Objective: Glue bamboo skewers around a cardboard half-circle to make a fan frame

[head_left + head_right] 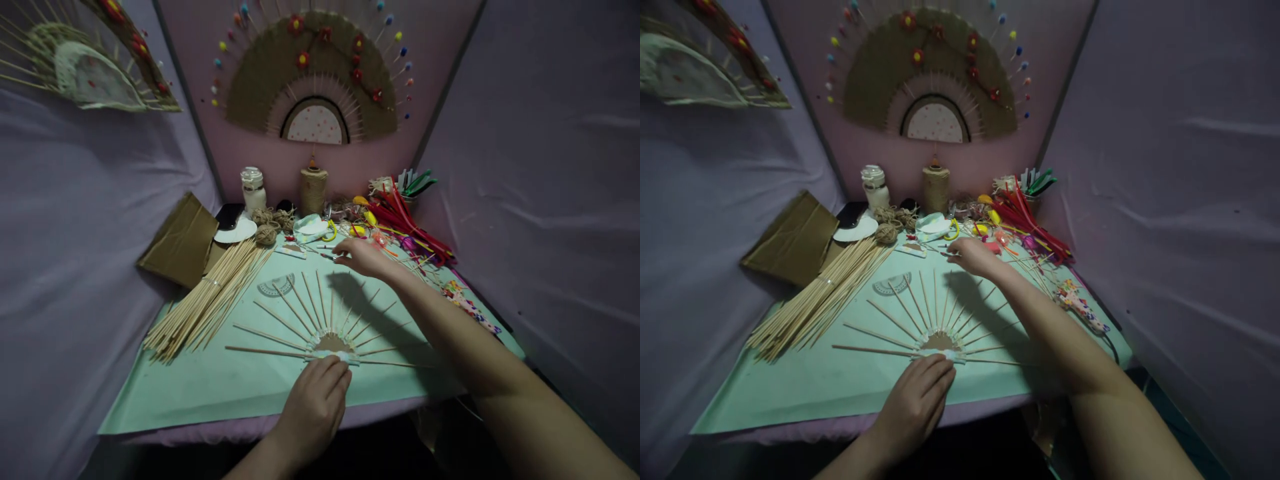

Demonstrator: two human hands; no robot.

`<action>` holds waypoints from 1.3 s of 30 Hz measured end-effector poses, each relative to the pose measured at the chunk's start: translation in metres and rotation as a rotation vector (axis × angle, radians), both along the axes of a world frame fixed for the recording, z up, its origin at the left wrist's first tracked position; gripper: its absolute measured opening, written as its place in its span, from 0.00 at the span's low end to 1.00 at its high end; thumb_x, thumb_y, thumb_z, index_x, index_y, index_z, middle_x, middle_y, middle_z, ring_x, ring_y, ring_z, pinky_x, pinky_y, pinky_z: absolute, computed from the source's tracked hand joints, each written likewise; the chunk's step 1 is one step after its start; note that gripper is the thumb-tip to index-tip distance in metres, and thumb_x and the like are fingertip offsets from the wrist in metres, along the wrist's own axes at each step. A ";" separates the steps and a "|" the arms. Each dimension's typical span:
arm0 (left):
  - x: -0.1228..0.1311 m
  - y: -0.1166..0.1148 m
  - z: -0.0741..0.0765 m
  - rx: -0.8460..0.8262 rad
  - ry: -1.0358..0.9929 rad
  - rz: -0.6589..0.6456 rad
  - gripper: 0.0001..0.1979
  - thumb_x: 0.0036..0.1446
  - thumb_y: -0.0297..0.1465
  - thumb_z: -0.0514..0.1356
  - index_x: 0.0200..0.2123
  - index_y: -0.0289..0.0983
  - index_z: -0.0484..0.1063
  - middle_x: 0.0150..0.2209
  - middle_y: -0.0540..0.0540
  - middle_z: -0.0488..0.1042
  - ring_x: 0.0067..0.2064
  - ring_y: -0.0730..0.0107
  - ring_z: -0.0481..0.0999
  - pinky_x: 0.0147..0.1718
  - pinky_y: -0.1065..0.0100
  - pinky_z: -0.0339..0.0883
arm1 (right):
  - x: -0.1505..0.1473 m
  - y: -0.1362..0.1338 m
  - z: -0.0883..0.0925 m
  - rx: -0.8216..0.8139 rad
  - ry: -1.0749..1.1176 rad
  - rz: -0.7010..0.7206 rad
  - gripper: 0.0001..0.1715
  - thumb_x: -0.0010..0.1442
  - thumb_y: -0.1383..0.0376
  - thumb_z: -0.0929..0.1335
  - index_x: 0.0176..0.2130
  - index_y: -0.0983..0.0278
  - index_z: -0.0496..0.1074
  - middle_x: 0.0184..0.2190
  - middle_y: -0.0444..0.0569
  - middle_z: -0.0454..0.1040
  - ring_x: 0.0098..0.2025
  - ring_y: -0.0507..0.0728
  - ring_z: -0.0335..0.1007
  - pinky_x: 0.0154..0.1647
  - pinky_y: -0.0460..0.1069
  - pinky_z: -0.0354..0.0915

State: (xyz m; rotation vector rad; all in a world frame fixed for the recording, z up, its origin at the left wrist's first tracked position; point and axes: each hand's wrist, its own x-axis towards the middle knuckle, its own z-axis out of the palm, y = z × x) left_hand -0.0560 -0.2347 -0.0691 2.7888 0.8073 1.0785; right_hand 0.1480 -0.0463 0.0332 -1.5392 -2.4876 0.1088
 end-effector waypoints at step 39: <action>0.006 -0.034 0.010 -0.306 -0.309 0.219 0.29 0.62 0.30 0.51 0.65 0.35 0.45 0.66 0.28 0.40 0.66 0.47 0.49 0.57 0.47 0.59 | -0.051 -0.243 -0.016 -0.268 0.383 0.021 0.13 0.61 0.66 0.64 0.47 0.63 0.68 0.36 0.51 0.72 0.37 0.58 0.70 0.38 0.51 0.69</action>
